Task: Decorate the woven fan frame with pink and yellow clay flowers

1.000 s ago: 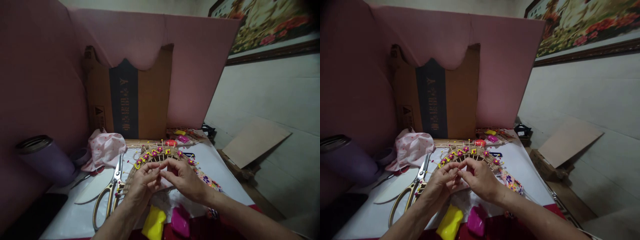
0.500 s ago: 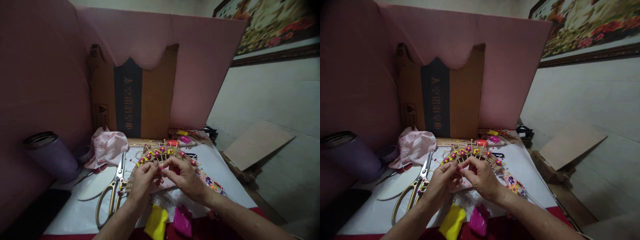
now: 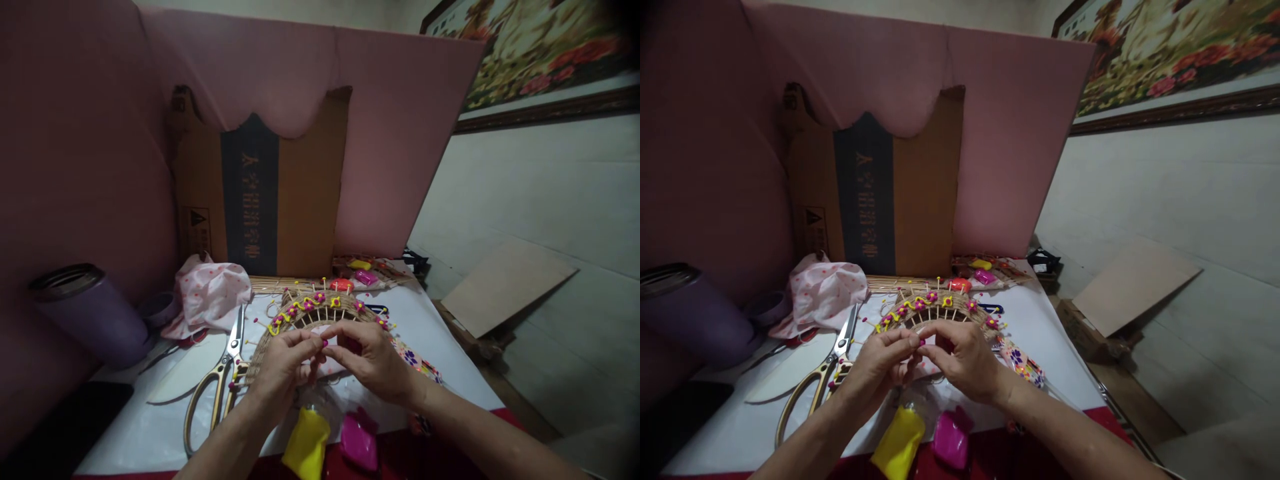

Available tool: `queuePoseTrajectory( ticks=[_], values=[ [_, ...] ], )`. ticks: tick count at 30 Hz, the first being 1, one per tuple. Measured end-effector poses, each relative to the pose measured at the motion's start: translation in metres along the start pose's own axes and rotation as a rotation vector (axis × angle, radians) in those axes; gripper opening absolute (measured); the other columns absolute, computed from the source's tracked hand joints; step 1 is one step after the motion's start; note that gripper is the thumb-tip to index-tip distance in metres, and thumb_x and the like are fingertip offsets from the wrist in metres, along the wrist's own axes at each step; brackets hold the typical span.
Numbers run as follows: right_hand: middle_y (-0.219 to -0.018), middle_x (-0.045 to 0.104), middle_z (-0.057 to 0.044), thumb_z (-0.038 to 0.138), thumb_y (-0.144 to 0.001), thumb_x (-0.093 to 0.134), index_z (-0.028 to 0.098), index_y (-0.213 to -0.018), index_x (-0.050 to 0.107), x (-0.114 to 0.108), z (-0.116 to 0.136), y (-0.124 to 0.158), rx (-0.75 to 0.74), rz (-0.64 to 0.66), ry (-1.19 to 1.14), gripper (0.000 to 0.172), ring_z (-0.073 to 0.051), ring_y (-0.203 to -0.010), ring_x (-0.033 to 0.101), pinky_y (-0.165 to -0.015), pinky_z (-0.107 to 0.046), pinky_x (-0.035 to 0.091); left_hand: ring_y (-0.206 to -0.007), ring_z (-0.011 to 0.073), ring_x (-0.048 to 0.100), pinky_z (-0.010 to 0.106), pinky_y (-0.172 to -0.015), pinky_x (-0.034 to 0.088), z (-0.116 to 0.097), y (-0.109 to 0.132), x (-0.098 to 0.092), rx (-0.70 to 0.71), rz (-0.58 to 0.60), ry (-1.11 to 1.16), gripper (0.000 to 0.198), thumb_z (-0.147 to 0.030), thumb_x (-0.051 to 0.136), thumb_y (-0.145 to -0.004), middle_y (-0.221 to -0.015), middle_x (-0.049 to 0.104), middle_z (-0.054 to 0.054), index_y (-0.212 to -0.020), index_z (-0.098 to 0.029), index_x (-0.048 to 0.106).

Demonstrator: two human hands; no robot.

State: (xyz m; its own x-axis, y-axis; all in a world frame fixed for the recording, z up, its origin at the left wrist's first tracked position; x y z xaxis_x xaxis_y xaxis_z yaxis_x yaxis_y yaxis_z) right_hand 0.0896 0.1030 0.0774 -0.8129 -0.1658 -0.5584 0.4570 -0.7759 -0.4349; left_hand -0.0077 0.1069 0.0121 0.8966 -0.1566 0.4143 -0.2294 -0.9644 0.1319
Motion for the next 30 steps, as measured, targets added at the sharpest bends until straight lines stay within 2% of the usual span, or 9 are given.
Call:
queuePoseTrajectory(
  ticks=[4, 6, 11, 15, 18, 20, 23, 26, 30],
  values=[
    [-0.064, 0.06, 0.0, 0.023, -0.085, 0.054, 0.018, -0.088, 0.067, 0.0, 0.009, 0.001, -0.092, 0.023, 0.037, 0.014, -0.01, -0.054, 0.046, -0.056, -0.025, 0.036, -0.036, 0.0042, 0.04, 0.016, -0.035, 0.032, 0.0, 0.0, 0.003, 0.005, -0.016, -0.057, 0.023, -0.028, 0.068, -0.067, -0.048, 0.05, -0.003, -0.057, -0.012, 0.055],
    [-0.062, 0.058, 0.001, 0.023, -0.085, 0.052, 0.018, -0.086, 0.066, 0.0, 0.004, 0.002, -0.069, 0.027, -0.001, 0.015, -0.01, -0.053, 0.045, -0.055, -0.024, 0.035, -0.036, 0.0041, 0.04, 0.016, -0.035, 0.032, -0.001, 0.001, 0.005, 0.008, -0.006, -0.038, 0.023, -0.028, 0.067, -0.068, -0.048, 0.05, -0.003, -0.057, -0.012, 0.054],
    [-0.06, 0.049, 0.003, 0.032, -0.079, 0.061, 0.017, -0.077, 0.06, -0.009, -0.036, 0.004, 0.192, -0.115, -0.362, 0.016, -0.008, -0.052, 0.04, -0.048, -0.021, 0.032, -0.042, 0.0056, 0.045, 0.016, -0.039, 0.038, -0.005, 0.004, 0.005, 0.002, 0.021, 0.131, 0.014, -0.025, 0.057, -0.076, -0.059, 0.055, -0.001, -0.069, -0.014, 0.054],
    [-0.047, 0.031, 0.01, 0.042, -0.08, 0.058, 0.018, -0.071, 0.05, 0.011, -0.057, 0.013, 0.453, -0.01, -0.854, 0.027, -0.004, -0.039, 0.019, -0.037, -0.017, 0.016, -0.044, 0.0062, 0.046, 0.016, -0.04, 0.039, -0.003, 0.001, 0.003, -0.006, 0.04, 0.159, 0.009, -0.021, 0.051, -0.078, -0.059, 0.054, -0.001, -0.07, -0.016, 0.051],
    [-0.049, 0.035, 0.009, 0.038, -0.08, 0.059, 0.017, -0.073, 0.049, 0.025, -0.055, 0.02, 0.58, 0.095, -1.085, 0.024, -0.003, -0.039, 0.02, -0.036, -0.015, 0.014, -0.041, 0.0072, 0.042, 0.017, -0.037, 0.036, 0.0, -0.002, 0.007, 0.01, 0.086, 0.132, 0.014, -0.023, 0.048, -0.08, -0.053, 0.052, -0.002, -0.067, -0.018, 0.046],
    [-0.054, 0.043, 0.007, 0.031, -0.079, 0.061, 0.016, -0.077, 0.05, 0.032, -0.052, 0.025, 0.637, 0.127, -1.196, 0.018, -0.003, -0.041, 0.029, -0.036, -0.014, 0.017, -0.04, 0.007, 0.041, 0.017, -0.037, 0.034, 0.0, -0.002, 0.008, 0.041, 0.078, 0.046, 0.019, -0.028, 0.048, -0.082, -0.052, 0.051, -0.003, -0.065, -0.018, 0.047],
    [-0.066, 0.053, 0.001, 0.024, -0.079, 0.062, 0.014, -0.081, 0.053, 0.039, -0.052, 0.027, 0.653, 0.107, -1.302, 0.014, -0.005, -0.051, 0.046, -0.041, -0.014, 0.031, -0.045, 0.0066, 0.043, 0.017, -0.043, 0.035, -0.005, 0.0, 0.006, 0.146, 0.021, -0.218, 0.022, -0.032, 0.055, -0.08, -0.055, 0.053, -0.002, -0.065, -0.015, 0.054],
    [-0.073, 0.057, -0.002, 0.022, -0.078, 0.062, 0.013, -0.083, 0.054, 0.043, -0.052, 0.028, 0.632, 0.058, -1.339, 0.013, -0.009, -0.063, 0.055, -0.059, -0.021, 0.046, -0.056, 0.0102, 0.051, 0.021, -0.053, 0.039, -0.021, 0.008, 0.01, 0.366, -0.037, -0.544, 0.016, -0.027, 0.059, -0.078, -0.063, 0.058, 0.0, -0.067, -0.016, 0.062],
    [-0.075, 0.057, -0.001, 0.024, -0.077, 0.064, 0.014, -0.079, 0.052, 0.044, -0.049, 0.031, 0.63, 0.01, -1.327, 0.015, -0.012, -0.07, 0.059, -0.071, -0.028, 0.048, -0.071, 0.0156, 0.054, 0.027, -0.064, 0.04, -0.038, 0.022, 0.026, 0.655, -0.064, -0.927, 0.012, -0.023, 0.06, -0.078, -0.07, 0.062, 0.002, -0.068, -0.018, 0.065]
  ],
)
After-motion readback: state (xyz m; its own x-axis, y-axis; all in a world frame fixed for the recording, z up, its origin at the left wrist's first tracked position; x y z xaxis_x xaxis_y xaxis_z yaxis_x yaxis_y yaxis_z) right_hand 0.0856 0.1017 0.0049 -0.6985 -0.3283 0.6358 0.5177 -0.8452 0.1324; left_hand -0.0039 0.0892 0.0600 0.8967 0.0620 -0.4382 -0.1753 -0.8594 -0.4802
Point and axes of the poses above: each hand's wrist, its own y-axis away from the middle knuckle, its own x-axis out of the palm, z = x × y, the point moved 9 cm from there along -y, towards the middle knuckle
